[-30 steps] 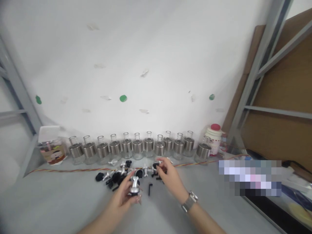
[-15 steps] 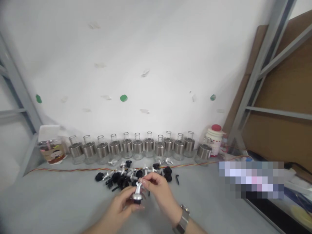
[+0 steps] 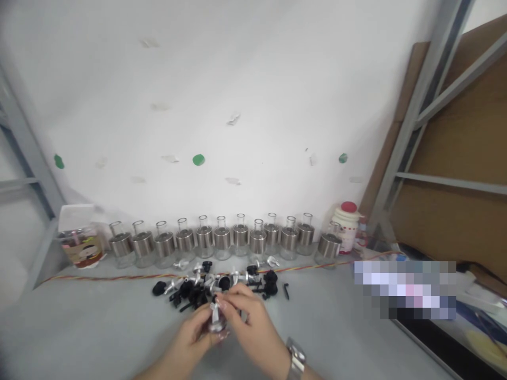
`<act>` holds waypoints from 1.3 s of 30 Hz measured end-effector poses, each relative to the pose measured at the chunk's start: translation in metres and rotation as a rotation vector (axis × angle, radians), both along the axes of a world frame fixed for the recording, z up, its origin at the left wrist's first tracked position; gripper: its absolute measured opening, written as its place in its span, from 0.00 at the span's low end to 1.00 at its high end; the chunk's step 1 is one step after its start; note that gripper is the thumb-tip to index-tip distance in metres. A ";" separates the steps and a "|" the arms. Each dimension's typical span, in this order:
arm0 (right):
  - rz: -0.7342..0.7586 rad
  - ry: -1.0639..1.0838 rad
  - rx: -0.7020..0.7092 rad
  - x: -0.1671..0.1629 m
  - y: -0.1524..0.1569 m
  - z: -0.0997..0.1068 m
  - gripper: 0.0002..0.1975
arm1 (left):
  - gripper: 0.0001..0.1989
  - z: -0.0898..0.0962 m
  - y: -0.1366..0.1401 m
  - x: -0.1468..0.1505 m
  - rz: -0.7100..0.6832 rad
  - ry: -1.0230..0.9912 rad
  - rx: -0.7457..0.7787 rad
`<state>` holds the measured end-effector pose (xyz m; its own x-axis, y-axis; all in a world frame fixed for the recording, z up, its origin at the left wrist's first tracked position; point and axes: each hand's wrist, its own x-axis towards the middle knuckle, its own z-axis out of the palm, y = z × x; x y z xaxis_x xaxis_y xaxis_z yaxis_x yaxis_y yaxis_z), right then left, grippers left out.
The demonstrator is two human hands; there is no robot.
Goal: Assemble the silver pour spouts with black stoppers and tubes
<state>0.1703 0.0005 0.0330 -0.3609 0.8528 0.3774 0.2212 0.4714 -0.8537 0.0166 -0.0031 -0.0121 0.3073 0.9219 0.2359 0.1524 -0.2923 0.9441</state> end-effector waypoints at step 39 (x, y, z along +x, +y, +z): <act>-0.065 0.190 -0.195 0.001 0.015 -0.017 0.11 | 0.16 0.009 0.003 0.007 0.010 -0.235 -0.448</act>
